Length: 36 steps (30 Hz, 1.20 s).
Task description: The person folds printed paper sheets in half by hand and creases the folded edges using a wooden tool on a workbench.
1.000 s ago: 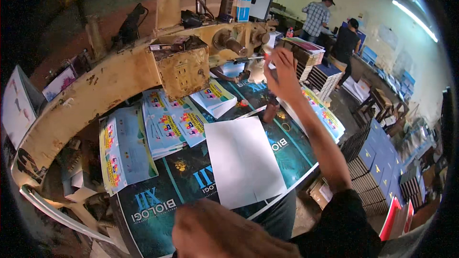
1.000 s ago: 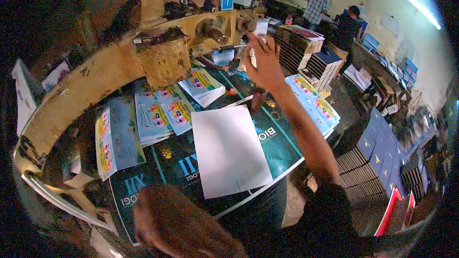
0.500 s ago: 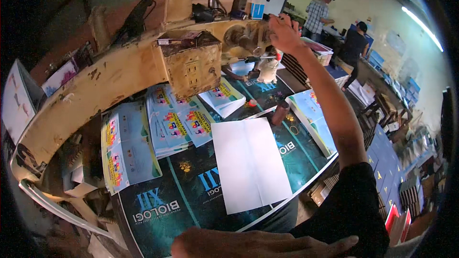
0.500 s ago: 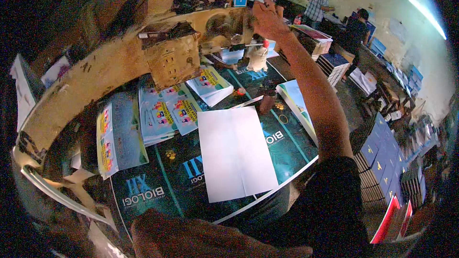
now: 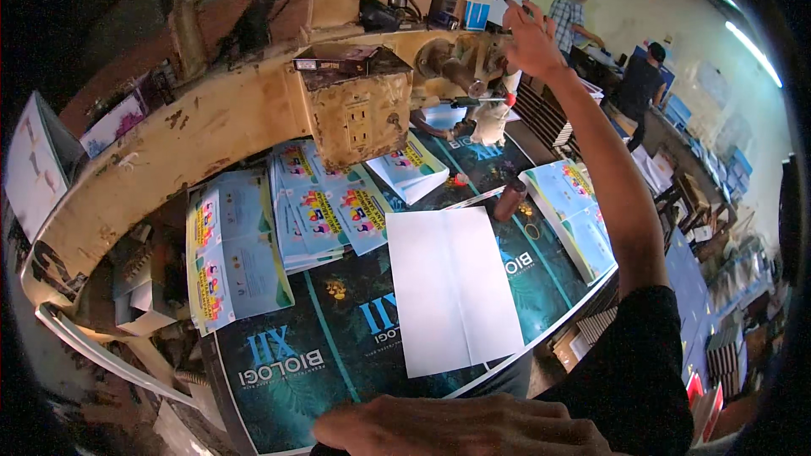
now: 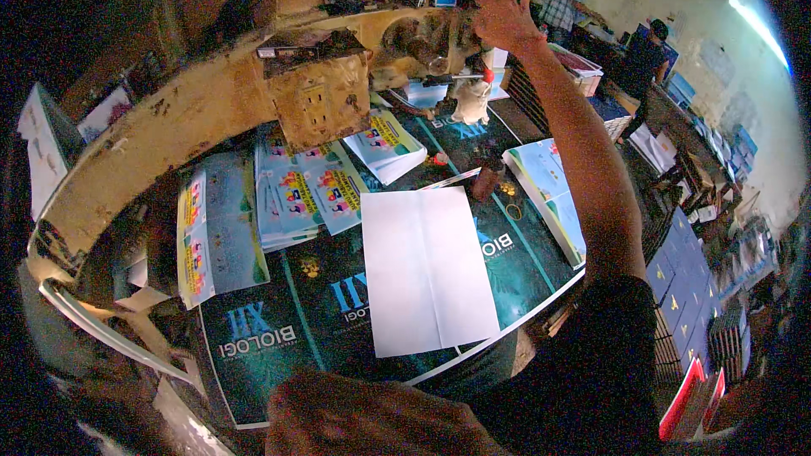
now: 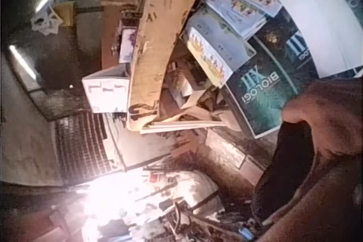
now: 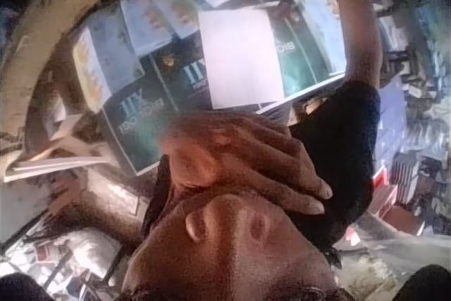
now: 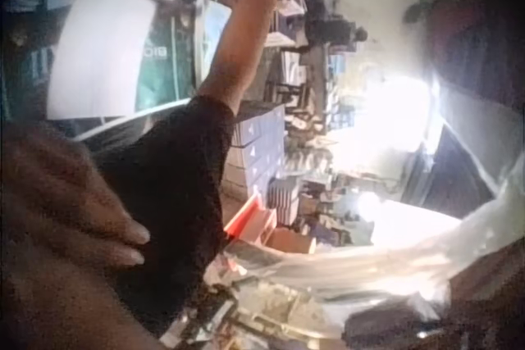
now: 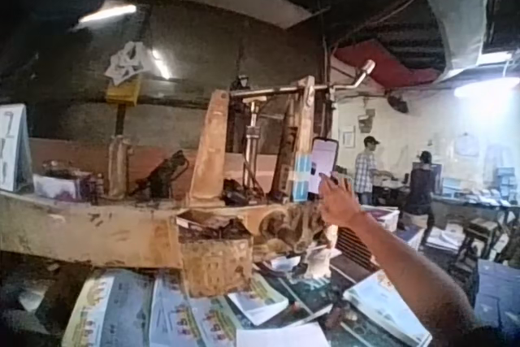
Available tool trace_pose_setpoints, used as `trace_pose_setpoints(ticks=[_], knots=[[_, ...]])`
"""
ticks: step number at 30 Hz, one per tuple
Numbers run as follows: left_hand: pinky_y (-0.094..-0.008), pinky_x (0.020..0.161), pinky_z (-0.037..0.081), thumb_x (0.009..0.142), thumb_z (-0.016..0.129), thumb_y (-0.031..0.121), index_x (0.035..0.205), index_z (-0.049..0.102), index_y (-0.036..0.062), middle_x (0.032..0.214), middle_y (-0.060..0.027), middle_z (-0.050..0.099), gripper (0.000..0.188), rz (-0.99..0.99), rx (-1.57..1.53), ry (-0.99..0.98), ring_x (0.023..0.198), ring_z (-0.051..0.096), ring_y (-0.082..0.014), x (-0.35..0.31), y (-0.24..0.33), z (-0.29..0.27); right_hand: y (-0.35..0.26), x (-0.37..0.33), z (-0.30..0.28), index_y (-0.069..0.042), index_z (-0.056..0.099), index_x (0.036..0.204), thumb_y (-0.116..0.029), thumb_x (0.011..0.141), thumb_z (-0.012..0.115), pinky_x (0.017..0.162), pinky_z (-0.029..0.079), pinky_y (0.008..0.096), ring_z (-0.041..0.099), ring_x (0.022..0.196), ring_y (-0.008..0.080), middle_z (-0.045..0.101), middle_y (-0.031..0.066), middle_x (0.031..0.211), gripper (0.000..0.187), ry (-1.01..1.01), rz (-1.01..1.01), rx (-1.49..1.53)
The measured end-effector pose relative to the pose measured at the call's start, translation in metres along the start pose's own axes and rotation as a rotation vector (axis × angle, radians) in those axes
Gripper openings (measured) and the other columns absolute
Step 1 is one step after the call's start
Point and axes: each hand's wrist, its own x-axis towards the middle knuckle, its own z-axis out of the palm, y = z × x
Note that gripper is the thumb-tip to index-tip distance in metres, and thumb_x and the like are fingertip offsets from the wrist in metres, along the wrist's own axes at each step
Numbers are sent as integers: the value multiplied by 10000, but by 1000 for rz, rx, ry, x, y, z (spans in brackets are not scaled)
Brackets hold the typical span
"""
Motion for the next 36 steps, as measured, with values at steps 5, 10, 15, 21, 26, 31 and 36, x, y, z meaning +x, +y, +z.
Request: trace_pose_setpoints(ticks=[5,10,15,21,26,31,36], knots=[[-390,791,531,785,483,815,1196,617,-53,1159,-208,642,970,116,-26,-124,988,660,-325,1,-14,-2,-1,12,-2,-95,428,1219,-183,810,575,975,260,647,258,1380,397,409,118,1431,443,-24,-32,-40],[-385,725,543,787,477,814,1088,656,-52,1079,-193,671,934,57,-170,-29,911,679,-321,6,-13,-1,11,24,13,-121,423,1171,-190,849,558,1001,196,652,214,1406,403,466,106,1338,356,11,-75,6],[-379,671,546,795,494,783,1048,670,-45,1020,-188,685,883,68,-122,33,850,687,-318,1,-17,1,9,40,16,-115,404,1344,-228,895,545,1032,209,655,233,1399,377,448,121,1385,484,-132,10,-129],[-362,612,537,898,480,621,955,696,-34,931,-165,701,692,118,-71,184,772,687,-290,5,-17,4,92,36,46,-150,415,1332,-272,954,498,1035,209,649,195,1425,380,395,105,1442,406,152,-172,-114],[-351,570,519,947,466,510,874,709,-27,884,-148,706,594,114,-70,305,731,680,-265,10,-19,0,70,38,47,-180,440,1301,-360,979,479,1023,201,678,174,1434,385,384,67,1454,370,75,-134,-215],[-335,545,512,930,481,514,877,713,-24,882,-149,706,588,139,-111,253,715,679,-256,5,-25,1,74,38,38,-186,461,1260,-404,967,483,1026,168,713,153,1452,363,395,62,1468,366,169,-169,-167],[-336,538,515,927,484,500,863,715,-21,862,-147,706,573,146,-77,264,703,680,-251,2,-25,7,72,38,31,-178,470,1250,-392,953,499,1021,150,723,146,1458,369,378,61,1497,367,124,-128,-134]])
